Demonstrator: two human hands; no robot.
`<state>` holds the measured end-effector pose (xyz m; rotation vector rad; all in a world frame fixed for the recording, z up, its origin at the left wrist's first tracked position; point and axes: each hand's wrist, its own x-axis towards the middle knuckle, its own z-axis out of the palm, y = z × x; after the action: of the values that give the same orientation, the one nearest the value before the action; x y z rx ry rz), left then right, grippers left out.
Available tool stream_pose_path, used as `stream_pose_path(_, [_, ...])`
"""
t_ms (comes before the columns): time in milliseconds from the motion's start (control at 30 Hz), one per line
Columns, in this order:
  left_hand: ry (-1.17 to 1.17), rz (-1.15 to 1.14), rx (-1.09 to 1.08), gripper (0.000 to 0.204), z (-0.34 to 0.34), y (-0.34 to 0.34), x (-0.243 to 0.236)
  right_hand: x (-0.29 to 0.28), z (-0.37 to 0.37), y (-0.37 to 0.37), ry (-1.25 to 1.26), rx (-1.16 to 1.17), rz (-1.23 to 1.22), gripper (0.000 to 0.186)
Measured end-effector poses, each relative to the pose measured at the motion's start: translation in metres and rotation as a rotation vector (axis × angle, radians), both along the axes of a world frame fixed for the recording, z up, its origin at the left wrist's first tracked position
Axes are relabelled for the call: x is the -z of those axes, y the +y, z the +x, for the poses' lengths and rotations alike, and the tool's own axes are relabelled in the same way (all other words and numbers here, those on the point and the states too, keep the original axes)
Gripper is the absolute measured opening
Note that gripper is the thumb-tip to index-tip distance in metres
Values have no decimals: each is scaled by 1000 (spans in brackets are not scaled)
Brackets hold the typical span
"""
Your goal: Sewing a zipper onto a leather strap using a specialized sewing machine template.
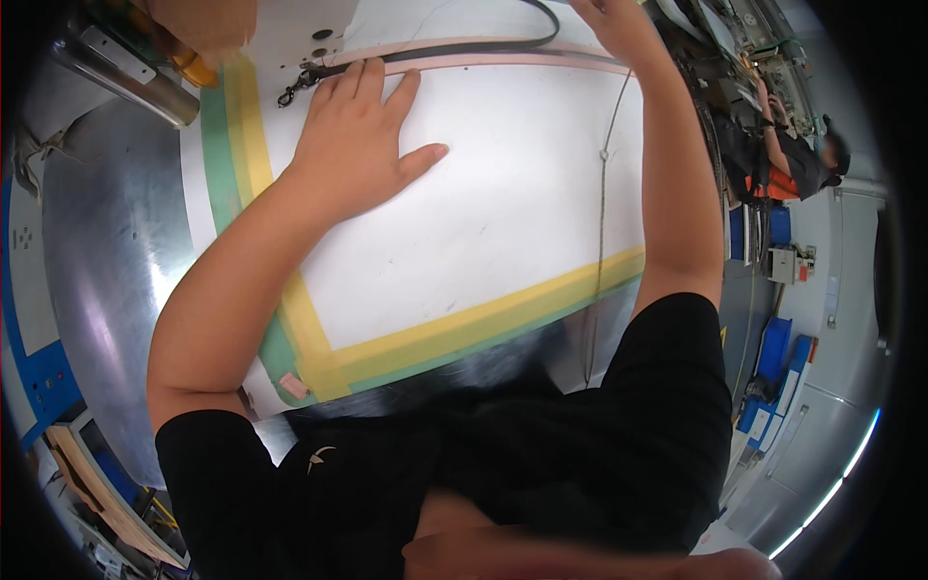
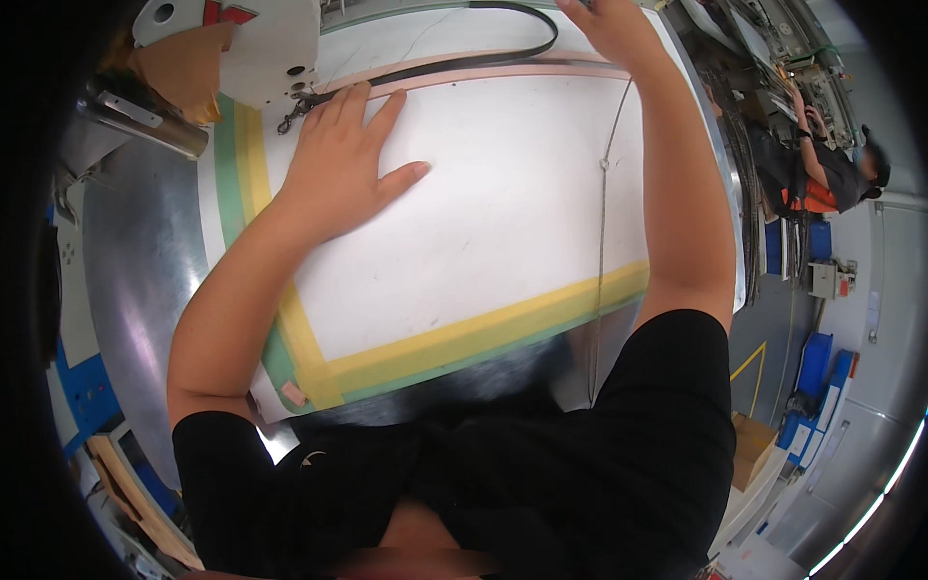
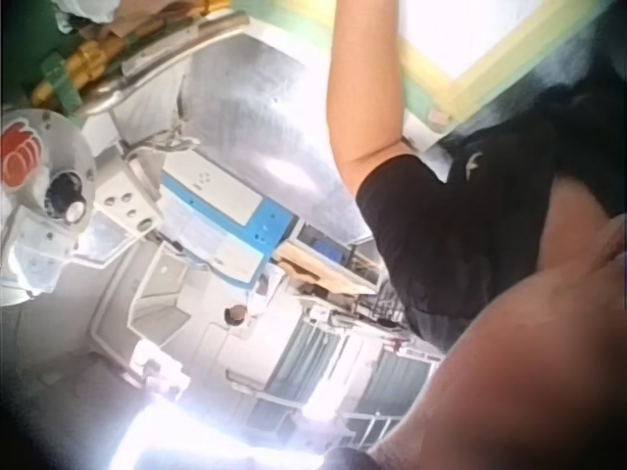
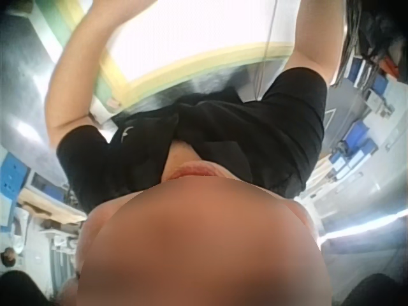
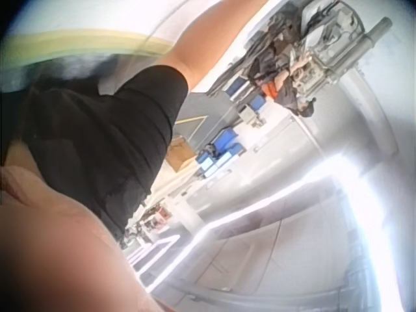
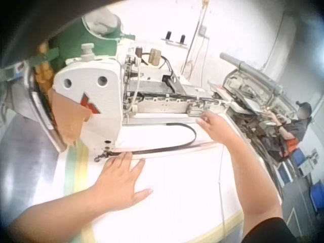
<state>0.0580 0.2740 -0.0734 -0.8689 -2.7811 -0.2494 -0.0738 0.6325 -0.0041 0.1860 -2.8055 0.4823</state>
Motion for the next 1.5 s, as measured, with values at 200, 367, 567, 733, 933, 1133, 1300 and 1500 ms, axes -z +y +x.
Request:
stream_pose_path(200, [-10,8,-30,79,1,-7,-2,-6,18,-92,-58,-207,233,24])
stream_pose_path(367, [-47,42,0,79,-2,-4,0,17,9,-121,-34,-433,341,25])
stream_pose_path(567, [-32,53,-6,79,-1,-6,4,13,12,-145,-74,-580,306,25])
stream_pose_path(733, [-15,82,-6,79,-1,-6,6,9,28,-140,-92,-457,260,25])
stream_pose_path(933, [-12,69,-6,79,-2,-8,7,28,18,-144,-56,-549,238,27])
stream_pose_path(1133, [-31,72,-10,79,-1,-6,6,26,20,-143,-128,-510,177,26])
stream_pose_path(1300, [-25,49,-12,80,-1,-6,6,41,17,-150,-43,-556,112,25])
stream_pose_path(1500, [-44,45,-17,80,-1,-7,5,34,20,-164,-163,-362,-108,24])
